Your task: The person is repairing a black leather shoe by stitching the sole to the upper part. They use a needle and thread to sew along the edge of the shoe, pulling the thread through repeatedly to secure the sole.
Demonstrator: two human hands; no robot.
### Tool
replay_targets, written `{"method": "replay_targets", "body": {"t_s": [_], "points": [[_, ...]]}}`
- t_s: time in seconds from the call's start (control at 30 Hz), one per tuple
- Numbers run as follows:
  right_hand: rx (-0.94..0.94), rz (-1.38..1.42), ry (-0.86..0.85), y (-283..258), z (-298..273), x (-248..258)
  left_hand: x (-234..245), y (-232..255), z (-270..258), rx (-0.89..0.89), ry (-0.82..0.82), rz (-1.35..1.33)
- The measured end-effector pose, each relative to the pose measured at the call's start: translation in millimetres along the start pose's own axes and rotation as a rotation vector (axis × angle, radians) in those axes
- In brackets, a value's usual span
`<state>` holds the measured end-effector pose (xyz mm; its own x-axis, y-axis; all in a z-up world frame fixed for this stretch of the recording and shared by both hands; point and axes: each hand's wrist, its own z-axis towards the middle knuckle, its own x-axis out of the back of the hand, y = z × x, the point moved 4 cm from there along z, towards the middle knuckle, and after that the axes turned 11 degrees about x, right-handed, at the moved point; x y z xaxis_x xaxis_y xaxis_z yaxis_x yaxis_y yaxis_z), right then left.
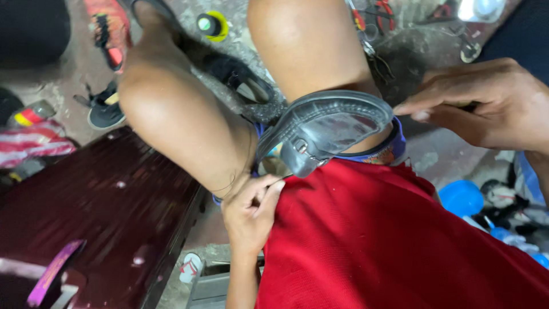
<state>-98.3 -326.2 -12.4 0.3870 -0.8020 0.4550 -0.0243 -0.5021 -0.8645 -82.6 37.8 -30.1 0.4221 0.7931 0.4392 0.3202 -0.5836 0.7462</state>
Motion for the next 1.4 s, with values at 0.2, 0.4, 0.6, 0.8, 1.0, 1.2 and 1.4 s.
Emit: {"method": "replay_targets", "body": {"t_s": [0.2, 0.4, 0.6, 0.8, 1.0, 1.2, 1.4], "points": [[-0.007, -0.082, 0.008, 6.0, -0.3, 0.9, 20.5, -26.5, -12.7, -0.1, 0.022, -0.597], [0.03, -0.013, 0.053, 6.8, -0.2, -1.7, -13.9, -60.1, -12.0, 0.103, -0.337, -1.5], [-0.005, -0.036, 0.023, -5.1, 4.9, 1.9, -45.5, -38.1, 14.5, 0.244, -0.202, -0.432], [-0.02, -0.309, 0.044, -33.4, 5.8, 3.6, -61.6, -0.6, 43.5, -0.199, -0.286, -0.073], [-0.069, -0.532, -0.123, -42.3, 5.3, 7.1, -68.6, 9.4, 69.7, -0.231, -0.575, -0.185], [0.14, -0.509, -0.081, -54.0, 25.4, 2.9, -39.8, 19.3, 76.6, -0.173, -0.626, -0.005], [0.143, -0.549, -0.091, -50.0, 40.4, 1.4, -57.6, 17.8, 92.9, -0.115, -0.623, 0.088]]}}
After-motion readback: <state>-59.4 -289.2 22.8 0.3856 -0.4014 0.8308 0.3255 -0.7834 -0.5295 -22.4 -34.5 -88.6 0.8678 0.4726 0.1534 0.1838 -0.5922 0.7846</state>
